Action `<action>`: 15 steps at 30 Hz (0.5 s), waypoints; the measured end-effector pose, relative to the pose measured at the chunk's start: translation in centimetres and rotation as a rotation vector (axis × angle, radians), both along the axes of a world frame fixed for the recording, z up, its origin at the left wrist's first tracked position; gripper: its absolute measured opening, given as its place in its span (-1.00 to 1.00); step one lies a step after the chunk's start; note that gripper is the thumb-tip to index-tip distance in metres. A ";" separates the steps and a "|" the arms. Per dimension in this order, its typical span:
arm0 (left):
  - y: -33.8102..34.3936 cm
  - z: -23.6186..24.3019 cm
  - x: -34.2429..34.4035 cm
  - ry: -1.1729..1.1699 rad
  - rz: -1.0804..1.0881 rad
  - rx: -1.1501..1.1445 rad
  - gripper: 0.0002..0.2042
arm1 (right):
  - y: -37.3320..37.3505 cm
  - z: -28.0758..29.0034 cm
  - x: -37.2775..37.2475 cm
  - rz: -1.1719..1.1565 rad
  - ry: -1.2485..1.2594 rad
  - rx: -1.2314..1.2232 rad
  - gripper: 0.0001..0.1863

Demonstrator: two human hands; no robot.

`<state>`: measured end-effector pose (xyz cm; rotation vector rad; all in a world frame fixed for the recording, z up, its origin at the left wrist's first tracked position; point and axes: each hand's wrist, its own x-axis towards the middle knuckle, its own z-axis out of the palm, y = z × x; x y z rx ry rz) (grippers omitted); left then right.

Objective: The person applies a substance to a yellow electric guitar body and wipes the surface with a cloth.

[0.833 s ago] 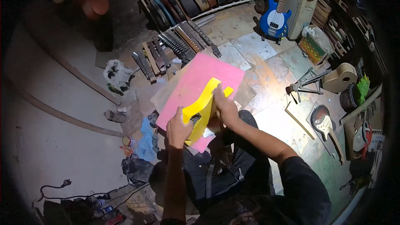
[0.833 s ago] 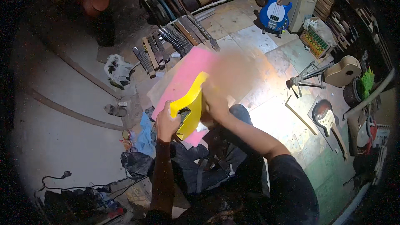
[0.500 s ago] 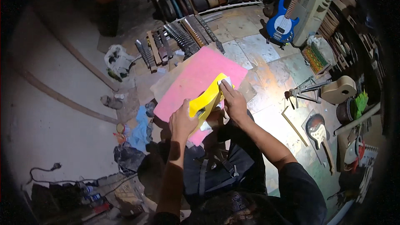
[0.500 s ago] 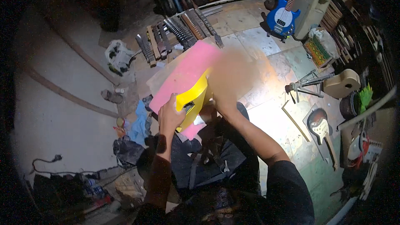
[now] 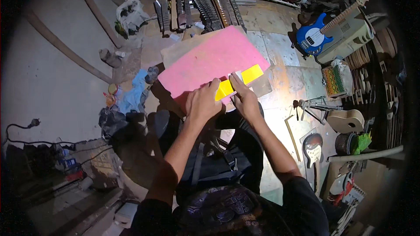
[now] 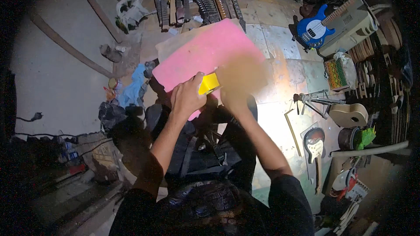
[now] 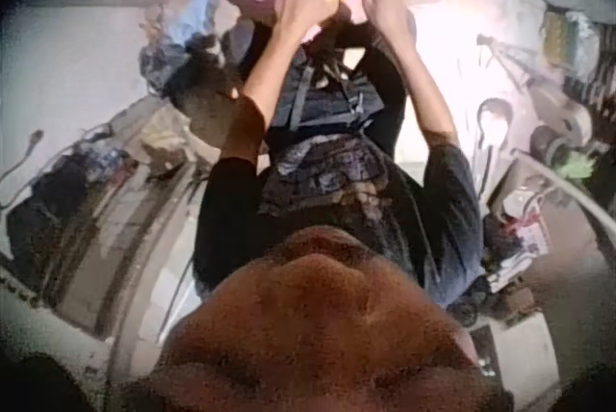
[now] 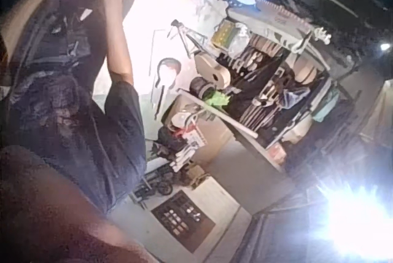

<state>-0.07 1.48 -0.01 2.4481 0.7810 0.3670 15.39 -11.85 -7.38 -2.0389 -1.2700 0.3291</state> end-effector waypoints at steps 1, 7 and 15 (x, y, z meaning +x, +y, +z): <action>0.1 -0.2 -0.1 0.016 0.013 -0.012 -0.65 | -0.2 0.9 -1.5 0.013 0.046 0.061 -0.34; -0.6 0.3 0.1 0.036 -0.013 -0.008 -0.65 | 0.4 3.3 -2.1 -0.018 -0.003 0.000 -0.35; -0.9 -0.1 0.4 0.046 0.003 0.072 -0.63 | 0.8 3.8 -2.8 -0.008 0.172 0.109 -0.31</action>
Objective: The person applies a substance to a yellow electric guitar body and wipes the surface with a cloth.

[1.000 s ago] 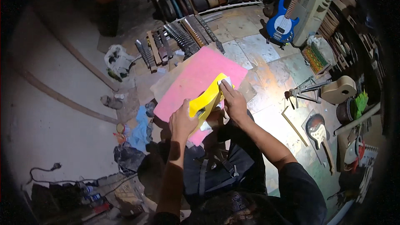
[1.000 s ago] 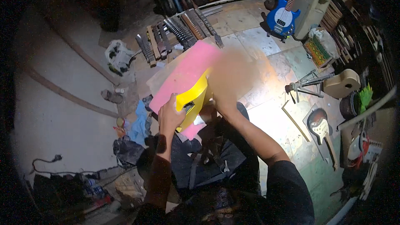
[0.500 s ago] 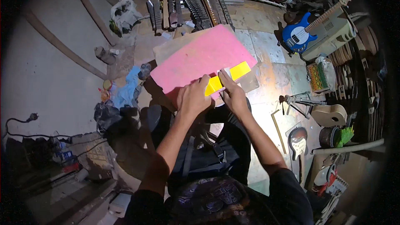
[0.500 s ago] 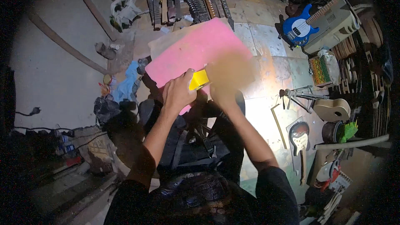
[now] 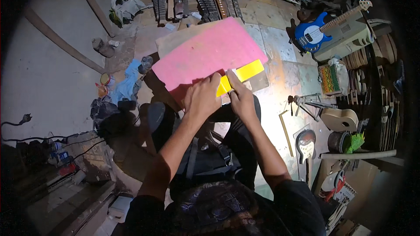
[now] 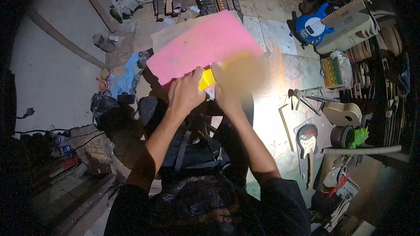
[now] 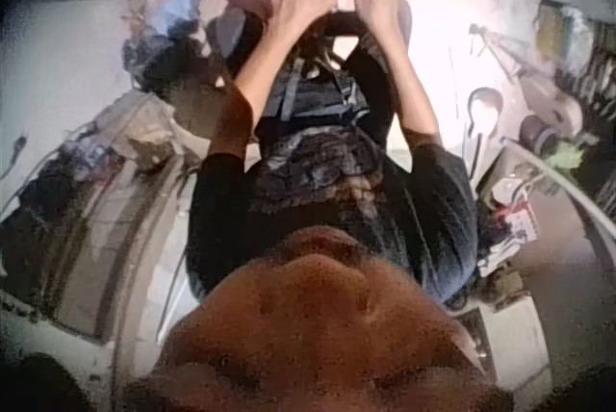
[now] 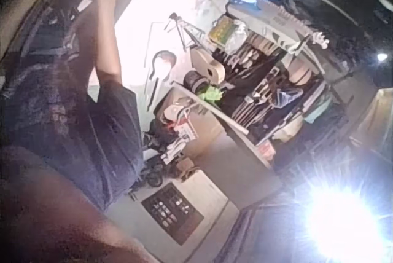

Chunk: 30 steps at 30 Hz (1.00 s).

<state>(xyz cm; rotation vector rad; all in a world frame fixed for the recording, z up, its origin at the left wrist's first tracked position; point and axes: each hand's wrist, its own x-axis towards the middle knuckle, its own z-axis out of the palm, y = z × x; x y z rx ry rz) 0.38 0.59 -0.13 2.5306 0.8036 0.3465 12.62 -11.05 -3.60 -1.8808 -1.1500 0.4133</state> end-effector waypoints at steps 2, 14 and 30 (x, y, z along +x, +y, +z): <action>0.1 -0.2 -0.4 0.001 -0.004 -0.066 -0.65 | -1.6 0.4 -1.8 -0.010 -0.011 -0.006 -0.32; 0.5 -0.1 0.0 0.006 -0.002 -0.062 -0.61 | -1.6 1.8 -3.2 -0.022 -0.018 -0.007 -0.30; 0.2 0.6 0.1 0.016 -0.010 -0.082 -0.69 | -1.7 1.9 -2.1 -0.020 0.044 -0.049 -0.32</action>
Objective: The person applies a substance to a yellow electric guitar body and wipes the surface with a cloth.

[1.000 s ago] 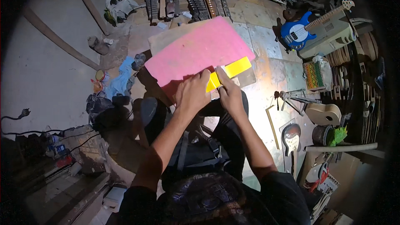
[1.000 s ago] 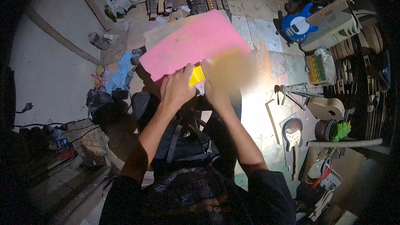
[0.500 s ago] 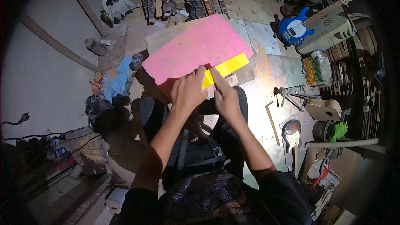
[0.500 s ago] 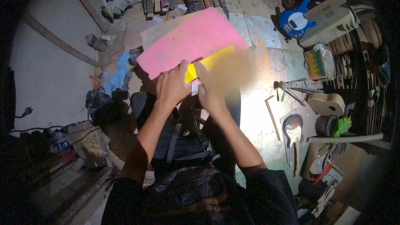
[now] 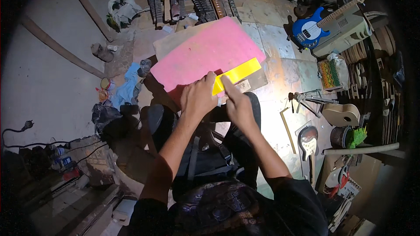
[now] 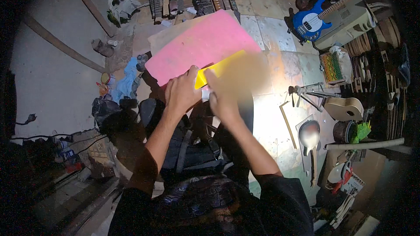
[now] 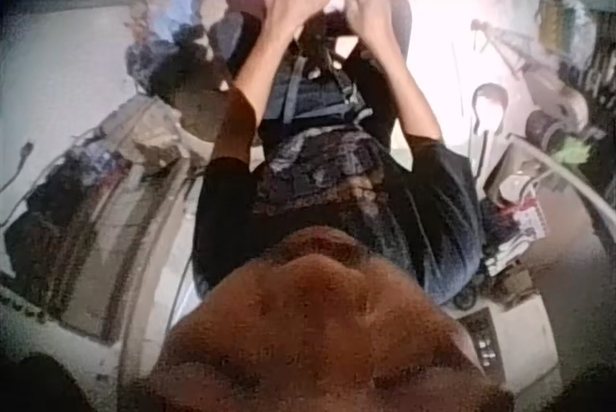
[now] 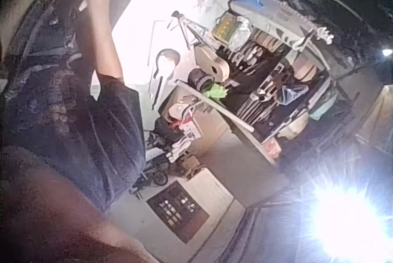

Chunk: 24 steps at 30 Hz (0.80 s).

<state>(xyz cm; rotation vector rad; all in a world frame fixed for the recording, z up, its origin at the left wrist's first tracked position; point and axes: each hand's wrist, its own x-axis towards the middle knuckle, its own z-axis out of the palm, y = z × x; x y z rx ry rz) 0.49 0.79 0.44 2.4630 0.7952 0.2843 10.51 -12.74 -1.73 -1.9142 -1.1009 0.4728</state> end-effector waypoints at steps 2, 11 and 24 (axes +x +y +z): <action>-0.6 -0.1 0.2 -0.007 -0.022 -0.006 -0.69 | 0.0 -2.0 2.1 0.009 -0.012 0.038 -0.29; -0.4 -0.2 0.1 -0.006 -0.015 -0.014 -0.68 | 0.4 -2.0 1.4 -0.011 -0.053 0.066 -0.32; 0.3 -0.3 -0.5 0.047 0.028 0.012 -0.65 | 0.1 -2.1 0.6 0.087 -0.018 0.122 -0.28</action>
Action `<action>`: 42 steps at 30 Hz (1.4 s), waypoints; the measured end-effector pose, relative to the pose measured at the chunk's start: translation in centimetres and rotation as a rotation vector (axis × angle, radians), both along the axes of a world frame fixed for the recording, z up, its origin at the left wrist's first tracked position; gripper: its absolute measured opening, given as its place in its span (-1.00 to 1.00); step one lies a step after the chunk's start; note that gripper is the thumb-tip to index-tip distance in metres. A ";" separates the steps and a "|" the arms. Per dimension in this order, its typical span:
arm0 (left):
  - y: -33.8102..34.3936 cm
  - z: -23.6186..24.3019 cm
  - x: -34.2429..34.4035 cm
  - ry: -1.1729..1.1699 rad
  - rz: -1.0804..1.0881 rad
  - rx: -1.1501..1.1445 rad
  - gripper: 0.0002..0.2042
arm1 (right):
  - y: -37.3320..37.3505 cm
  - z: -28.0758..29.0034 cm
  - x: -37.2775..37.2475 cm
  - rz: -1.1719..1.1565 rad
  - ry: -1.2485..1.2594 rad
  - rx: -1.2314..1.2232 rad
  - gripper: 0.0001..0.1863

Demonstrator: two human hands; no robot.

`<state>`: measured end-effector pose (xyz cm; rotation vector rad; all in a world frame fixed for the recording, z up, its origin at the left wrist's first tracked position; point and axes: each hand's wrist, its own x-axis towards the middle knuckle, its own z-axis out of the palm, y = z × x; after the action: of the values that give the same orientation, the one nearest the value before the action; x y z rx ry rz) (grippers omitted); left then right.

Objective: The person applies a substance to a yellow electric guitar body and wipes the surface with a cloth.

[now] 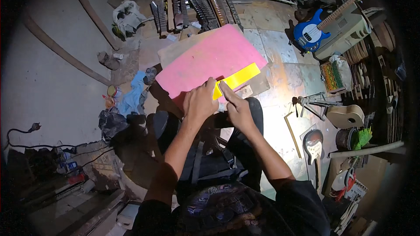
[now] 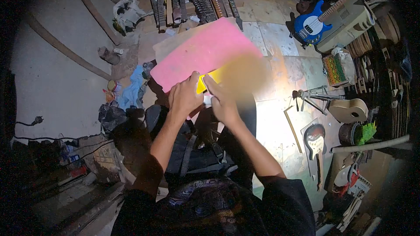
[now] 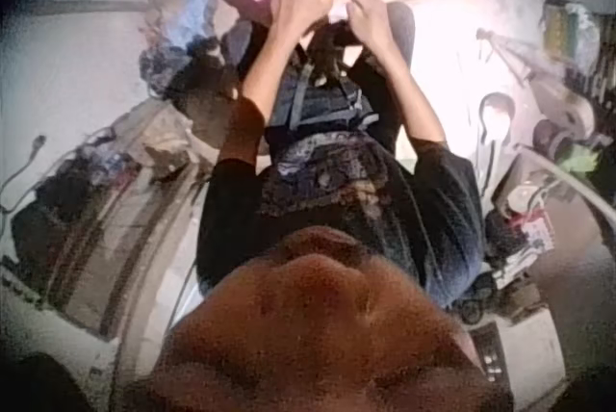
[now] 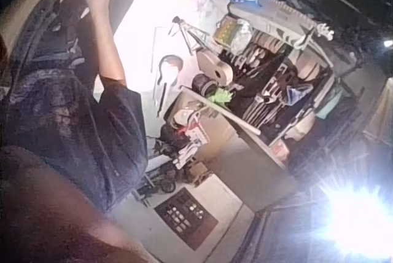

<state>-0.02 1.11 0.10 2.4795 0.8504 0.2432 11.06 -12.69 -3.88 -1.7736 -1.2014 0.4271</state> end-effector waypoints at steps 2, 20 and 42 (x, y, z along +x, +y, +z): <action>-0.2 -0.3 0.4 -0.027 -0.004 -0.001 -0.64 | -0.5 -2.2 2.9 -0.070 -0.235 -0.064 -0.26; 5.1 -3.7 -6.5 -0.206 0.045 0.095 -0.38 | 1.0 -3.8 8.9 -0.261 0.369 0.032 -0.61; -3.3 -7.5 -10.5 -0.672 0.565 0.148 -0.57 | -4.4 4.8 -5.9 -0.223 0.530 -0.041 -0.76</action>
<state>-10.48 -2.16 -7.44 1.9882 1.2122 1.2818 5.21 -17.09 0.94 -1.6609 -0.6203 0.7363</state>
